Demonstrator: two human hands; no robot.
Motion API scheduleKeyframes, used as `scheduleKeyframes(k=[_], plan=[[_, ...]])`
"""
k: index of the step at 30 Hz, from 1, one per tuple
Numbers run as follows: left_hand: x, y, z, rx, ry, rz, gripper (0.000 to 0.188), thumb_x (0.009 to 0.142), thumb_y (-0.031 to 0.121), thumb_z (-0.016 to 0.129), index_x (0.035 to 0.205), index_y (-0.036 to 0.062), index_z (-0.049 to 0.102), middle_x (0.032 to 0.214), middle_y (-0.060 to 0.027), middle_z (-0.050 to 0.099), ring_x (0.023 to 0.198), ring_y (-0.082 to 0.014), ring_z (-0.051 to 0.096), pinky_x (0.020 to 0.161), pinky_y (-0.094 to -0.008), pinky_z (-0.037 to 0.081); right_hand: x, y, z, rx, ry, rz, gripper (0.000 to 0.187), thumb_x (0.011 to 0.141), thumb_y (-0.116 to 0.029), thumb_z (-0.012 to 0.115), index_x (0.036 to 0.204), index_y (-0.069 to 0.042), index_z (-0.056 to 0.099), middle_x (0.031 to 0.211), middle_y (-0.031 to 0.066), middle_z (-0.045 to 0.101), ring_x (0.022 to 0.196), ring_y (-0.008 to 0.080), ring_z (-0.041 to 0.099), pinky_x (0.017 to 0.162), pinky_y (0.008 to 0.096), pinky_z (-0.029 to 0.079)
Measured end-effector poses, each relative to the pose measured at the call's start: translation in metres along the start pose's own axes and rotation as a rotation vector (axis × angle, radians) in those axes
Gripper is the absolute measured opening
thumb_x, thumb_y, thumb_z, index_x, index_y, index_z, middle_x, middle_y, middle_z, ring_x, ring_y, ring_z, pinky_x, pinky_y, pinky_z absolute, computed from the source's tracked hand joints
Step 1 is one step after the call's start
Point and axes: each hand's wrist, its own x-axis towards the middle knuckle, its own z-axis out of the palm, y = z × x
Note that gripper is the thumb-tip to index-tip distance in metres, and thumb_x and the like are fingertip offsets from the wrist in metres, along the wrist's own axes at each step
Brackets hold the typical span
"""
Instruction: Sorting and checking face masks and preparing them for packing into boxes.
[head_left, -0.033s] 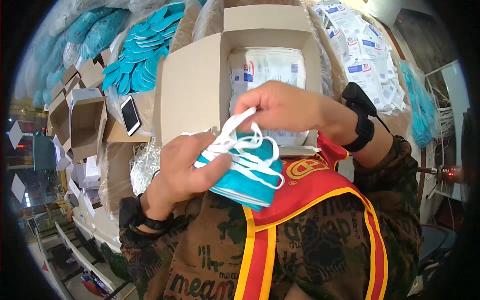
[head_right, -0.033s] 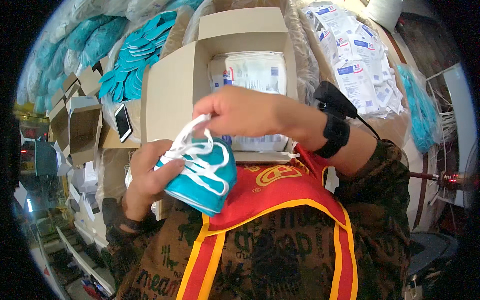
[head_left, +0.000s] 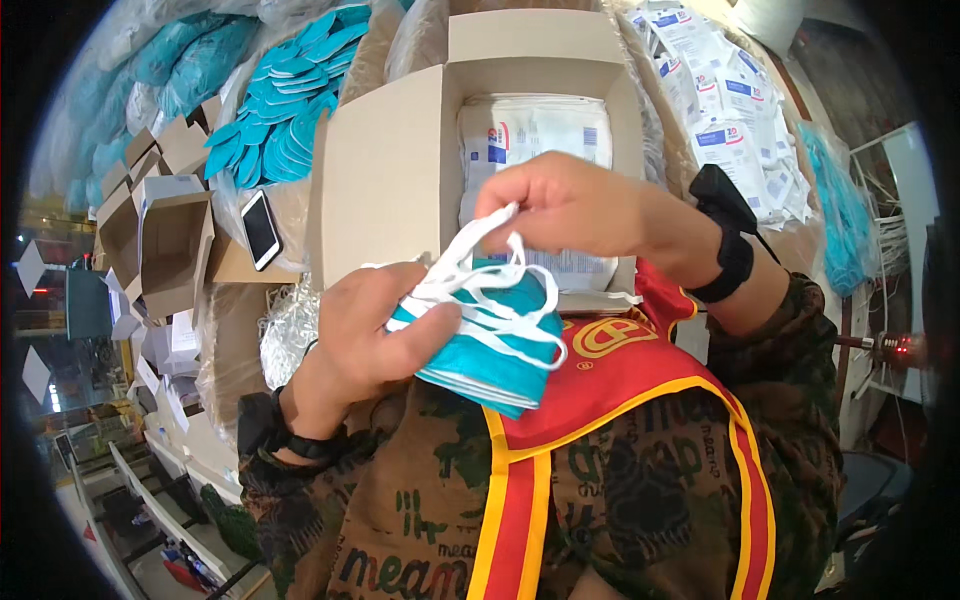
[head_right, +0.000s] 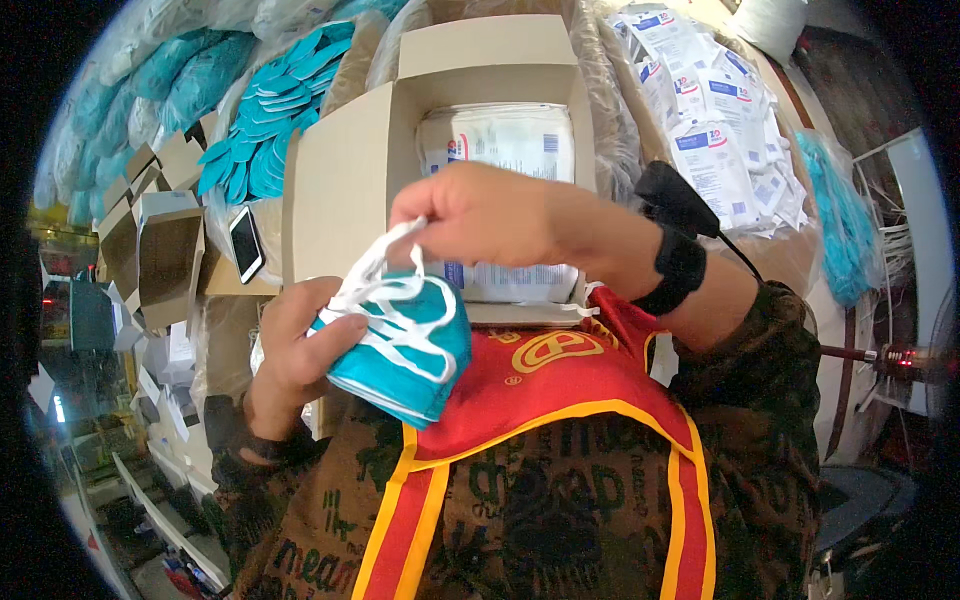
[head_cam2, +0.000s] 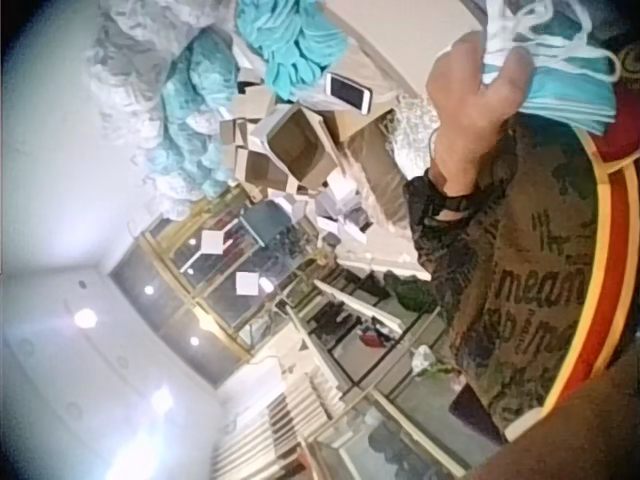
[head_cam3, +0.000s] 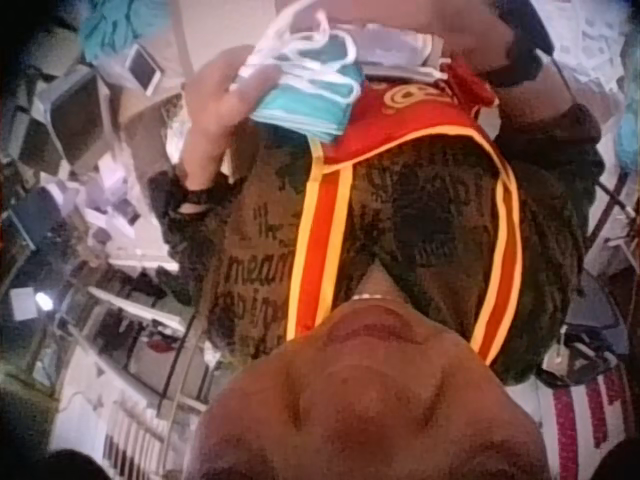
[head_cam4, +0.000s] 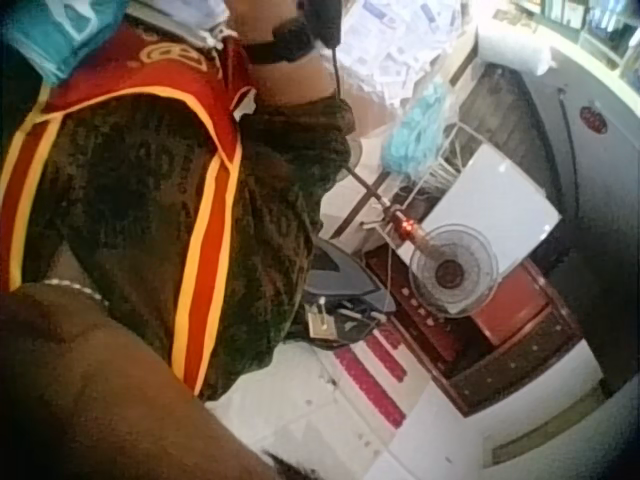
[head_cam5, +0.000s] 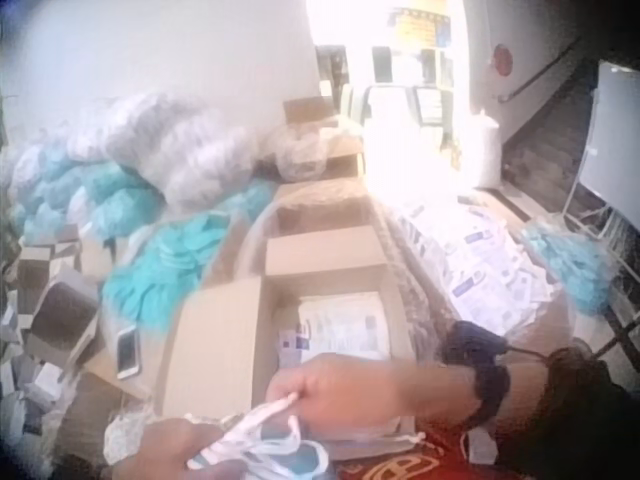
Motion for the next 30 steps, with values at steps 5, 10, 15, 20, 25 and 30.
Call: scheduleKeyframes(k=[5,10,15,20,25,30], plan=[[-0.002,-0.002,0.005,-0.008,0.019,-0.023,0.043,0.067,0.015,0.071,0.108,0.0163,0.059,0.092,-0.0135,0.061,0.067,-0.0256,0.061,0.054,-0.0325,0.048,-0.02,-0.014,-0.01,-0.028,0.145,0.106,0.016,0.09,-0.019,0.059,0.091,-0.004,0.063,0.075,-0.0062,0.054,0.065,0.0004,0.044,0.055,0.0178,0.033],[0.002,-0.001,0.004,0.091,-0.017,-0.005,0.044,0.067,0.015,0.071,0.109,0.0189,0.059,0.091,-0.0129,0.06,0.065,-0.0236,0.06,0.052,-0.0307,0.046,-0.037,-0.037,-0.005,-0.1,0.352,0.02,0.015,0.089,-0.017,0.062,0.088,-0.002,0.063,0.075,-0.0038,0.057,0.068,0.003,0.049,0.059,0.0207,0.039],[0.008,-0.001,0.005,0.142,-0.016,0.043,0.045,0.064,0.016,0.072,0.108,0.0202,0.06,0.091,-0.0117,0.06,0.063,-0.0212,0.059,0.051,-0.0285,0.044,-0.044,-0.032,0.001,-0.269,0.11,-0.139,0.018,0.088,-0.018,0.063,0.088,0.0,0.063,0.07,-0.0007,0.059,0.065,0.0056,0.052,0.058,0.0235,0.042],[0.014,0.0,0.007,0.142,-0.032,0.053,0.042,0.066,0.017,0.07,0.107,0.0209,0.062,0.092,-0.0108,0.06,0.061,-0.0193,0.057,0.049,-0.0274,0.043,-0.039,-0.03,0.019,-0.371,0.007,0.029,0.026,0.089,-0.026,0.063,0.087,0.0,0.061,0.065,0.0046,0.059,0.059,0.0106,0.053,0.054,0.0274,0.041],[0.013,0.003,0.008,0.139,-0.039,0.062,0.042,0.068,0.017,0.068,0.109,0.0211,0.062,0.093,-0.0112,0.06,0.059,-0.0181,0.056,0.049,-0.0277,0.042,-0.033,-0.034,0.018,-0.23,-0.042,0.105,0.025,0.088,-0.026,0.064,0.084,-0.001,0.059,0.064,0.0017,0.057,0.057,0.008,0.05,0.051,0.0257,0.038],[0.009,0.003,0.002,0.071,-0.037,-0.035,0.04,0.069,0.015,0.066,0.109,0.0152,0.062,0.089,-0.0094,0.061,0.058,-0.0193,0.055,0.048,-0.0289,0.041,-0.048,-0.043,0.006,-0.172,0.029,0.111,0.019,0.088,-0.022,0.064,0.085,-0.004,0.059,0.065,-0.005,0.055,0.059,0.0023,0.047,0.05,0.0214,0.036]])
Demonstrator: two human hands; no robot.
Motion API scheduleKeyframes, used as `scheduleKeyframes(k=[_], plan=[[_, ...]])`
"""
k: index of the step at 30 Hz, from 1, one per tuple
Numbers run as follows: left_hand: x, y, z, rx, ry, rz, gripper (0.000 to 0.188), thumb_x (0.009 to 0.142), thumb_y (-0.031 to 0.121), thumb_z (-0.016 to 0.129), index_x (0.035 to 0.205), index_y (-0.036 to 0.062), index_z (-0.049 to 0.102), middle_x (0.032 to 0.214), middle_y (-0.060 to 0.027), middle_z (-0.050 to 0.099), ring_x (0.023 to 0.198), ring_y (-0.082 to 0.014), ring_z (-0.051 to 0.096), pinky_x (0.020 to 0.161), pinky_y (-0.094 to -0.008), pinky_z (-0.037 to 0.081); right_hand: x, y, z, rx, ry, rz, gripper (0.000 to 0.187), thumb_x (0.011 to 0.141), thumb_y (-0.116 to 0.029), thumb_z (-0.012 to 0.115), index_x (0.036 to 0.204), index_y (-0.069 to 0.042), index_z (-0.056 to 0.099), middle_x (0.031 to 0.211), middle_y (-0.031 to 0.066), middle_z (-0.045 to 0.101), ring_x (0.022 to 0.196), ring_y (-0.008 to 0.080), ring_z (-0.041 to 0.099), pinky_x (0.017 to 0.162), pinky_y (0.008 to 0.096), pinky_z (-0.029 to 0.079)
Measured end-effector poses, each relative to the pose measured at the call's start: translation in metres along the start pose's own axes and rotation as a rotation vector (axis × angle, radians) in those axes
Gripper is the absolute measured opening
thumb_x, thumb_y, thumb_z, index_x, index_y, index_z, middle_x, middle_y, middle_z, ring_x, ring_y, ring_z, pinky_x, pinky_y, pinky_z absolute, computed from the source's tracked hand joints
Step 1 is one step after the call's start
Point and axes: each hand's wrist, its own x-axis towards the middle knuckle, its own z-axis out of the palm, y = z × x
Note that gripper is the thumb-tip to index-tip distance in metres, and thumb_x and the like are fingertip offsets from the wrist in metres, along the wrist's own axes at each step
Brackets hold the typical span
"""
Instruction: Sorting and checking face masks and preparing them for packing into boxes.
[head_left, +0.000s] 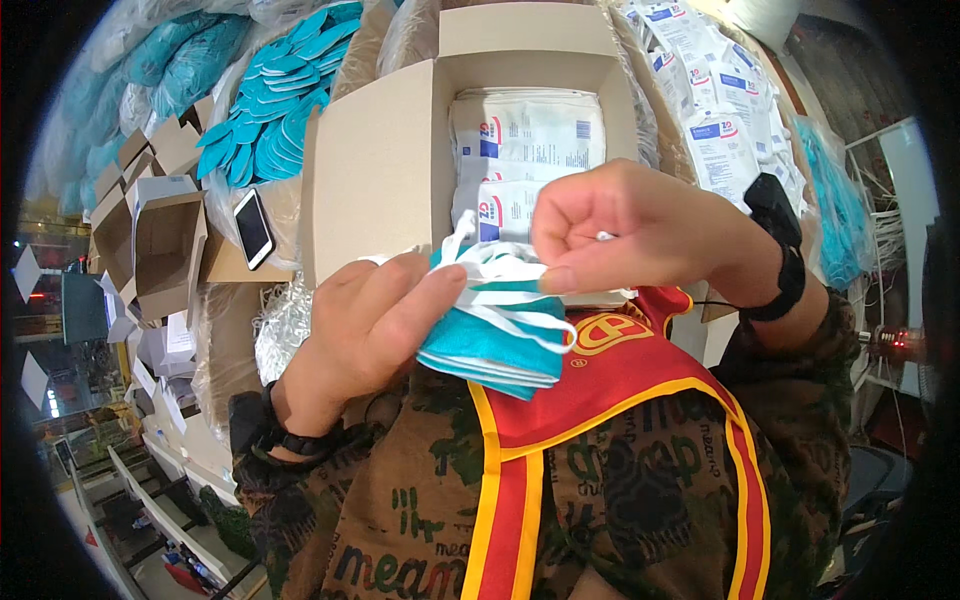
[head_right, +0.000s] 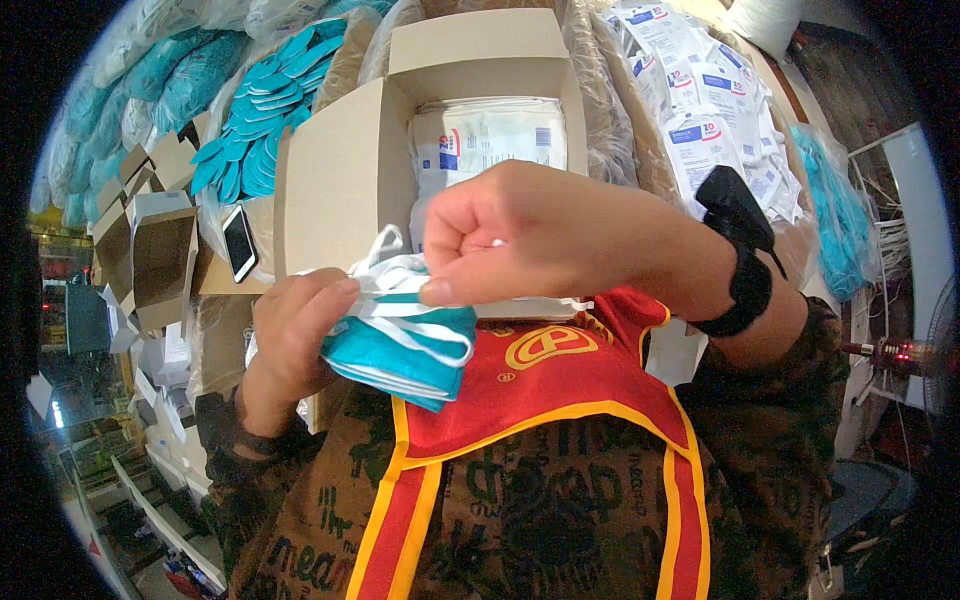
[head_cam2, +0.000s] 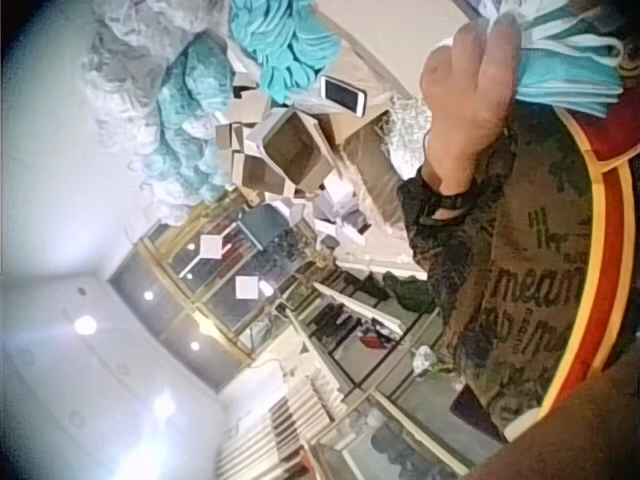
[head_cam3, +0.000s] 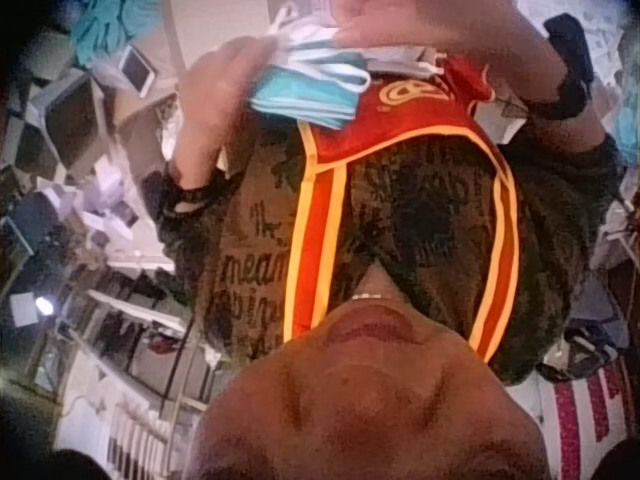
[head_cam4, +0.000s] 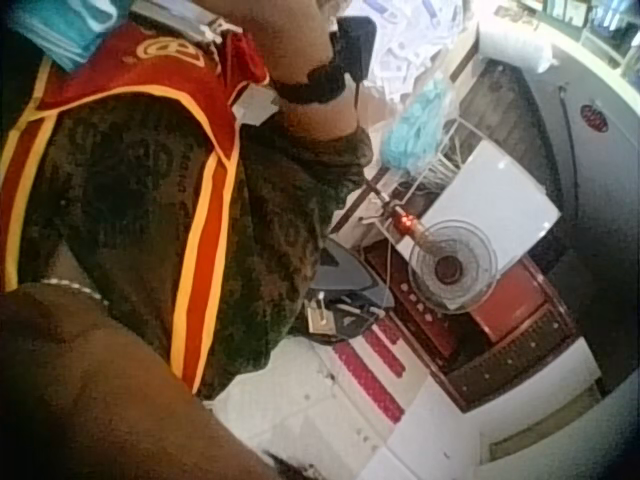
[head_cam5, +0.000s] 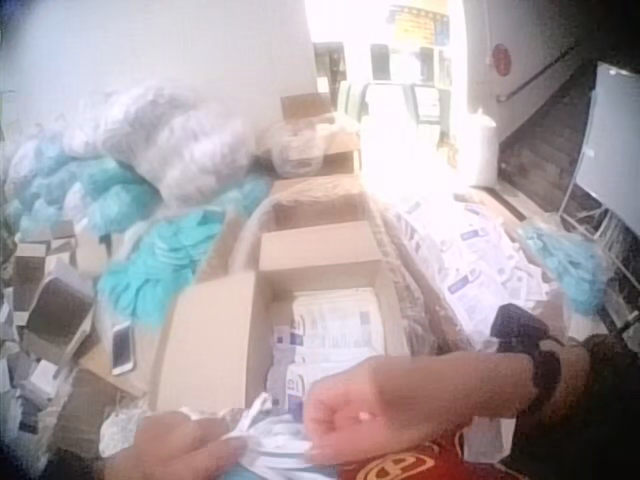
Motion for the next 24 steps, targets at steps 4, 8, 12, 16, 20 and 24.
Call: scheduleKeyframes(k=[4,8,12,16,20,24], plan=[[-0.001,-0.003,-0.009,0.017,-0.02,0.011,0.039,0.068,0.017,0.067,0.107,0.0116,0.064,0.084,-0.0078,0.06,0.057,-0.0202,0.055,0.048,-0.03,0.041,-0.024,0.004,0.002,-0.051,-0.003,0.0,0.018,0.088,-0.02,0.063,0.083,-0.004,0.058,0.063,-0.0046,0.053,0.057,0.0034,0.047,0.05,0.021,0.036],[-0.012,-0.007,-0.019,0.107,-0.025,0.004,0.038,0.067,0.02,0.069,0.104,0.0135,0.065,0.082,-0.0073,0.06,0.057,-0.0204,0.054,0.048,-0.0306,0.041,-0.053,0.005,-0.001,-0.19,0.021,-0.04,0.017,0.087,-0.02,0.063,0.08,-0.006,0.057,0.063,-0.0032,0.054,0.055,0.0064,0.049,0.05,0.0229,0.037],[-0.022,-0.013,-0.023,0.13,-0.064,-0.015,0.036,0.067,0.02,0.069,0.102,0.0147,0.065,0.079,-0.0058,0.059,0.057,-0.0198,0.055,0.047,-0.0301,0.041,-0.088,-0.005,-0.004,-0.169,0.112,0.134,0.015,0.084,-0.019,0.065,0.08,-0.006,0.057,0.063,-0.0033,0.054,0.055,0.0069,0.049,0.05,0.0232,0.038],[-0.036,-0.022,-0.023,0.259,-0.116,-0.034,0.034,0.066,0.013,0.071,0.099,0.0122,0.064,0.076,-0.0064,0.058,0.058,-0.0226,0.057,0.048,-0.0315,0.043,-0.122,0.006,-0.005,-0.144,0.234,0.19,0.018,0.081,-0.021,0.067,0.076,-0.008,0.055,0.06,-0.0041,0.05,0.053,0.006,0.048,0.049,0.0227,0.037],[-0.086,-0.06,-0.038,0.226,0.079,-0.442,0.032,0.062,0.008,0.074,0.091,0.0036,0.061,0.076,-0.013,0.059,0.067,-0.0309,0.061,0.054,-0.0359,0.047,-0.166,0.042,-0.033,0.239,0.697,0.14,0.024,0.083,-0.027,0.064,0.074,-0.01,0.05,0.055,-0.0047,0.045,0.045,0.0053,0.04,0.04,0.0226,0.032],[-0.063,-0.042,-0.021,0.155,0.107,-0.166,0.034,0.06,0.01,0.076,0.091,0.009,0.065,0.084,-0.0144,0.062,0.071,-0.0305,0.062,0.057,-0.035,0.049,-0.148,0.061,-0.03,0.586,0.611,-0.019,0.027,0.088,-0.029,0.058,0.078,-0.006,0.047,0.053,-0.002,0.041,0.038,0.0063,0.033,0.033,0.0226,0.025]])
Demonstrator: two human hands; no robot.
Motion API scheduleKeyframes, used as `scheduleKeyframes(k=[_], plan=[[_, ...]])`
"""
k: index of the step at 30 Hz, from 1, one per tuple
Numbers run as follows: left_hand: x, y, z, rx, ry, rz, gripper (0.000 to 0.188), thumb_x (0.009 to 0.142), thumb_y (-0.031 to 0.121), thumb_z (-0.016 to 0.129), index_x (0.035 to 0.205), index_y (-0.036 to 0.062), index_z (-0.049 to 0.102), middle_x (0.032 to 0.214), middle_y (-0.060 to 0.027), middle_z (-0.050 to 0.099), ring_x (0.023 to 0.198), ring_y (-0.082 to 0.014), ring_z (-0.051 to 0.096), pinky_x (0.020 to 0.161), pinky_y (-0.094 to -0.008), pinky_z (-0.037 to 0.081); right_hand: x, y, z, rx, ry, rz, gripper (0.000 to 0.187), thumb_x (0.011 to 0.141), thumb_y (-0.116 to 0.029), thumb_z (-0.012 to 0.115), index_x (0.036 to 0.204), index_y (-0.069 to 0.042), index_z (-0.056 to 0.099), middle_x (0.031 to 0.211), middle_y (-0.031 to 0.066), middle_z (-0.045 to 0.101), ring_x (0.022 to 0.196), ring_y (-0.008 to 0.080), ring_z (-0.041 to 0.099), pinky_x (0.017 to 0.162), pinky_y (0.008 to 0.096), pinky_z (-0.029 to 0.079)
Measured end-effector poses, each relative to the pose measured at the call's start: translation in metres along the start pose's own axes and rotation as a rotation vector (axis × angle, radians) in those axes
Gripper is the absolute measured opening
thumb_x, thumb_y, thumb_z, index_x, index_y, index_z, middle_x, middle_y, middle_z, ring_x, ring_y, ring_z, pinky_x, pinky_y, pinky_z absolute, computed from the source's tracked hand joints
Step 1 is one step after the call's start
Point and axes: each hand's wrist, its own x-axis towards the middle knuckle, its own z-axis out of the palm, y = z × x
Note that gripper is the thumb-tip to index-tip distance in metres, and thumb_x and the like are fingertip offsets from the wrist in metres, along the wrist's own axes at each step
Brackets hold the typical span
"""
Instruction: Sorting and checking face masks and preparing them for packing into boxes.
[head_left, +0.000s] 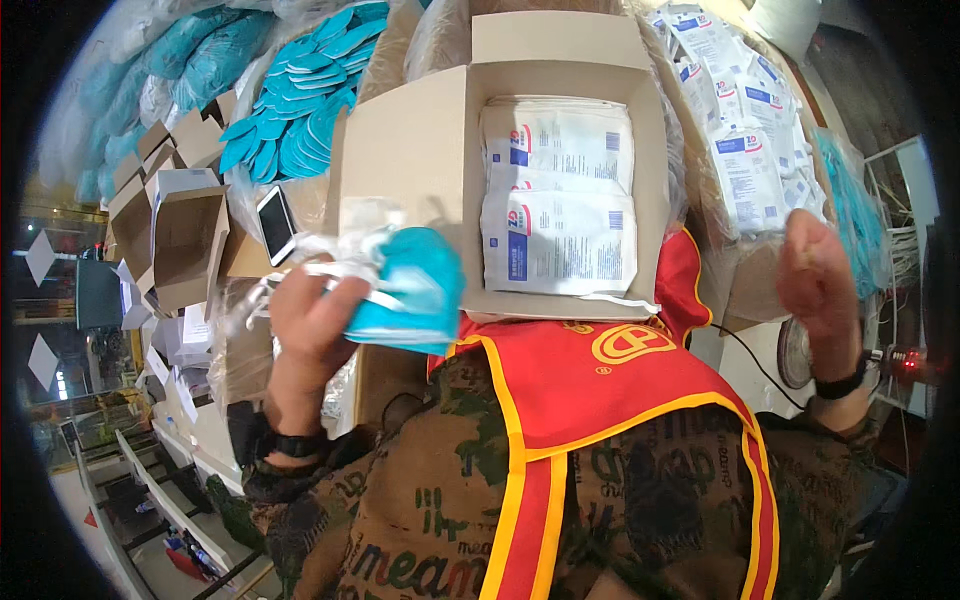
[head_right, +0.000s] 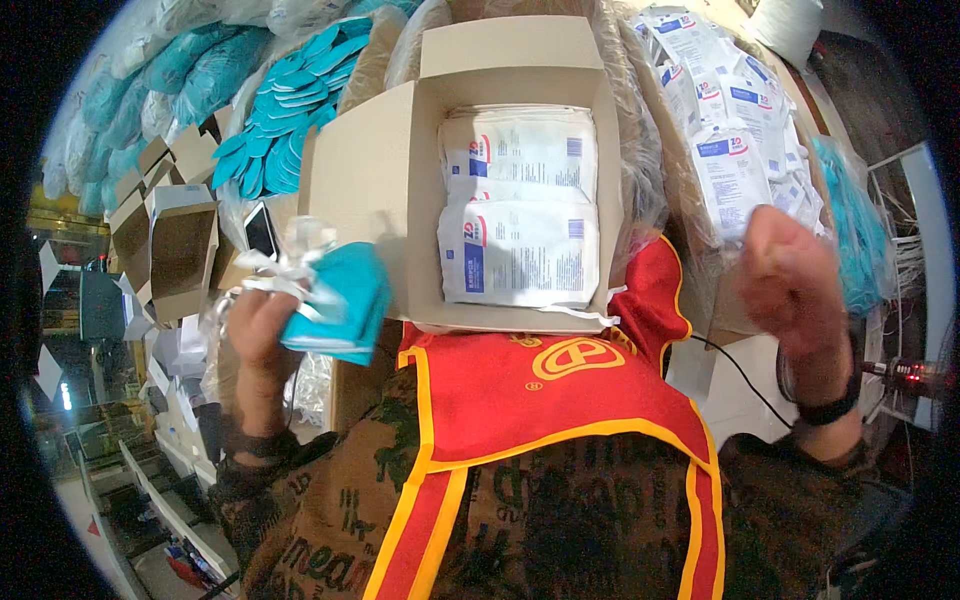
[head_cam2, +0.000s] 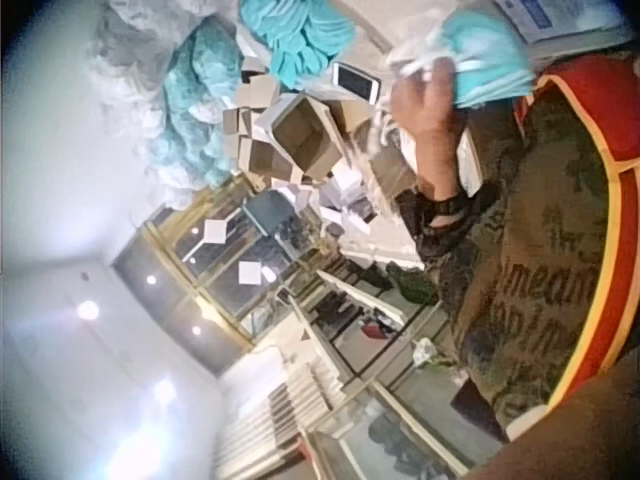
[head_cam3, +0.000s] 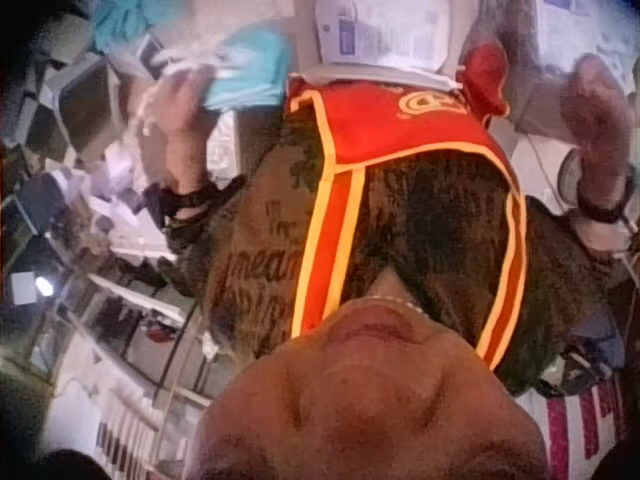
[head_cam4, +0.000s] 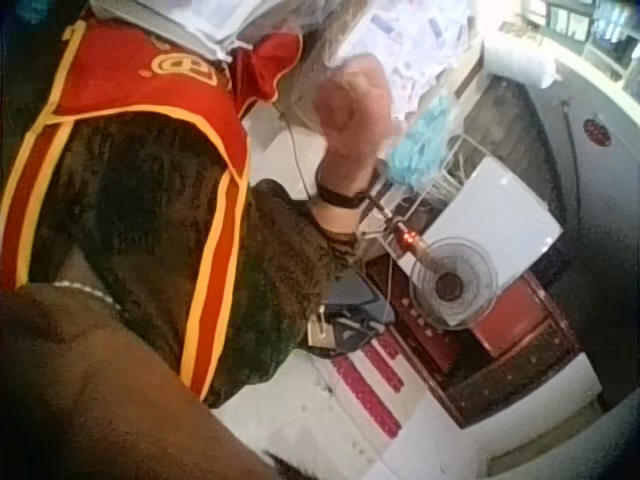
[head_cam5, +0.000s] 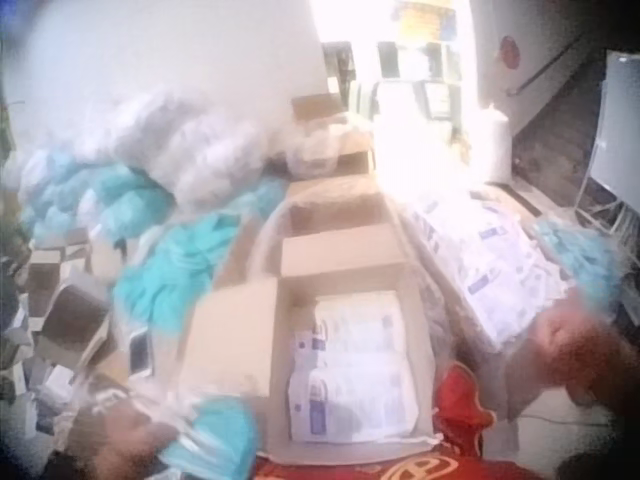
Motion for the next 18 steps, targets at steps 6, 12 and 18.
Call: scheduleKeyframes(k=[6,12,18], plan=[[0.023,0.021,0.001,-0.095,0.051,0.069,0.045,0.059,0.009,0.077,0.103,0.0139,0.068,0.094,-0.0152,0.063,0.072,-0.0274,0.062,0.058,-0.0331,0.048,0.055,0.033,0.069,0.408,-0.413,-0.144,0.029,0.092,-0.028,0.052,0.077,-0.004,0.048,0.056,-0.0003,0.042,0.044,0.0054,0.036,0.037,0.0197,0.026],[0.002,0.015,0.0,-0.739,0.078,-0.311,0.039,0.071,0.017,0.069,0.108,0.0111,0.062,0.1,-0.0151,0.061,0.084,-0.0284,0.061,0.072,-0.0365,0.048,0.071,0.024,0.099,0.205,-0.377,-0.051,0.029,0.097,-0.023,0.042,0.076,-0.004,0.051,0.06,0.0003,0.046,0.047,0.0037,0.034,0.041,0.0184,0.025],[0.021,-0.002,0.019,-1.781,0.704,-0.481,0.038,0.085,0.028,0.059,0.118,0.0096,0.055,0.107,-0.0137,0.059,0.087,-0.0253,0.059,0.079,-0.037,0.047,0.1,0.032,0.117,0.128,-0.349,0.063,0.029,0.095,-0.027,0.049,0.083,-0.003,0.059,0.06,-0.001,0.047,0.047,0.003,0.036,0.042,0.0175,0.026]])
